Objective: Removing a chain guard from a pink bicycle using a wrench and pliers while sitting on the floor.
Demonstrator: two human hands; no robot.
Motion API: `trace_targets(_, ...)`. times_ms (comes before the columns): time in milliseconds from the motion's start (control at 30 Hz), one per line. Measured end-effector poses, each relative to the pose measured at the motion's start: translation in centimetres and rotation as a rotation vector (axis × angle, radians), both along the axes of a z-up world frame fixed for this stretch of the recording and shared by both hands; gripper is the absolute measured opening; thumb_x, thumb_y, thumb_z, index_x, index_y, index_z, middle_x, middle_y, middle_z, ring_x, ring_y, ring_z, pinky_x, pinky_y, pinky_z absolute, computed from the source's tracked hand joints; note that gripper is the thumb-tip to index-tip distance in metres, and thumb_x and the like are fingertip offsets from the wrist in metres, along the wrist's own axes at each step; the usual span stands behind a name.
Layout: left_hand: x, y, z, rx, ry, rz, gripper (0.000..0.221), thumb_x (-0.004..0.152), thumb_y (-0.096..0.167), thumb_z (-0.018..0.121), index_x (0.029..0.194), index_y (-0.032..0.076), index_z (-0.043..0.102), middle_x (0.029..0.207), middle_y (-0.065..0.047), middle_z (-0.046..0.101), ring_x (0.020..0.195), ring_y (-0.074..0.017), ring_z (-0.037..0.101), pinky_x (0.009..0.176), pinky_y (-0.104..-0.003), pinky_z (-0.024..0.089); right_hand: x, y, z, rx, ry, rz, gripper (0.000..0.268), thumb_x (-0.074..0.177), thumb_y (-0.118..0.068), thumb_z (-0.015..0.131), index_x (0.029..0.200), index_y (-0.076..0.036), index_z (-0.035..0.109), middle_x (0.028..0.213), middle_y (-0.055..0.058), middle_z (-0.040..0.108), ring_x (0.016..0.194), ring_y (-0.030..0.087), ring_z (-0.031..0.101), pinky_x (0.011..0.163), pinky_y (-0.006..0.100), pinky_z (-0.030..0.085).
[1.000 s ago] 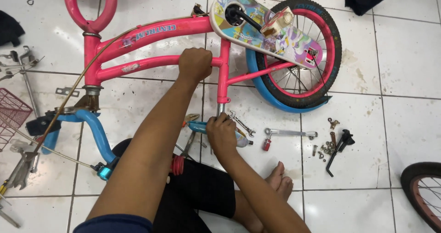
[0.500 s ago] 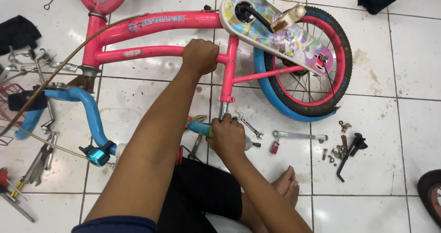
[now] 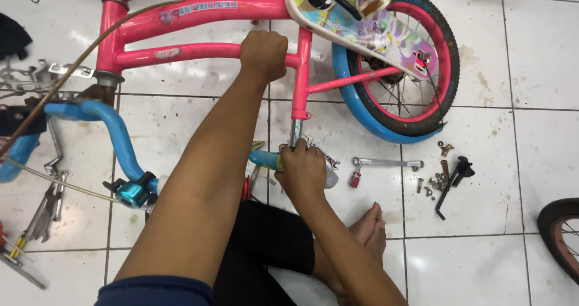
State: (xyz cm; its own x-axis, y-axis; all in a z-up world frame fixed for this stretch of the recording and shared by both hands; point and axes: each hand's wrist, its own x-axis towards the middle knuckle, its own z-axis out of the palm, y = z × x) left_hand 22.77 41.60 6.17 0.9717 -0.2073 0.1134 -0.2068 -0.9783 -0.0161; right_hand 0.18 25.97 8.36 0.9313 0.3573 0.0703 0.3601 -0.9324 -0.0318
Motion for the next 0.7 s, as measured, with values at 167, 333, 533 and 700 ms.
trace_targets(167,0.3,-1.2,-0.3,0.017,0.059,-0.051,0.011,0.071,0.014,0.074,0.082,0.014,0.076,0.078,-0.006,0.074,0.062,-0.0279,0.068,0.063,-0.041,0.056,-0.3,-1.3,1.6,-0.049,0.082,0.102,0.045,0.055,-0.031,0.092,0.087,-0.008,0.069,0.083,0.014,0.061,0.057,0.028,0.061,0.056,0.04,0.052)
trace_targets(333,1.1,-1.4,2.5,0.001,0.38,-0.135,0.023,0.076,0.03,0.081,0.089,0.012,0.077,0.087,-0.007,0.077,0.081,-0.028,0.07,0.116,-0.046,0.039,-0.1,-3.6,2.0,-0.101,0.171,0.148,0.045,0.058,-0.035,0.091,0.09,-0.009,0.073,0.083,0.016,0.063,0.052,0.028,0.063,0.049,0.039,0.053)
trace_targets(533,0.5,-1.5,8.1,0.105,0.672,0.101,0.032,0.084,0.016,0.08,0.114,0.007,0.077,0.117,-0.017,0.072,0.101,-0.036,0.07,0.093,-0.056,0.055,0.4,-4.2,1.1,-0.14,0.173,0.143,0.057,0.055,-0.052,0.096,0.089,-0.01,0.076,0.083,0.016,0.064,0.054,0.028,0.064,0.05,0.039,0.053)
trace_targets(700,-6.4,-2.7,20.5,-0.107,0.563,-0.24,0.037,0.092,0.03,0.067,0.121,0.008,0.067,0.111,-0.012,0.076,0.092,-0.031,0.074,0.082,-0.047,0.059,0.0,-4.0,0.3,-0.132,0.167,0.156,0.054,0.054,-0.05,0.095,0.085,-0.012,0.075,0.083,0.014,0.062,0.053,0.026,0.061,0.051,0.038,0.051)
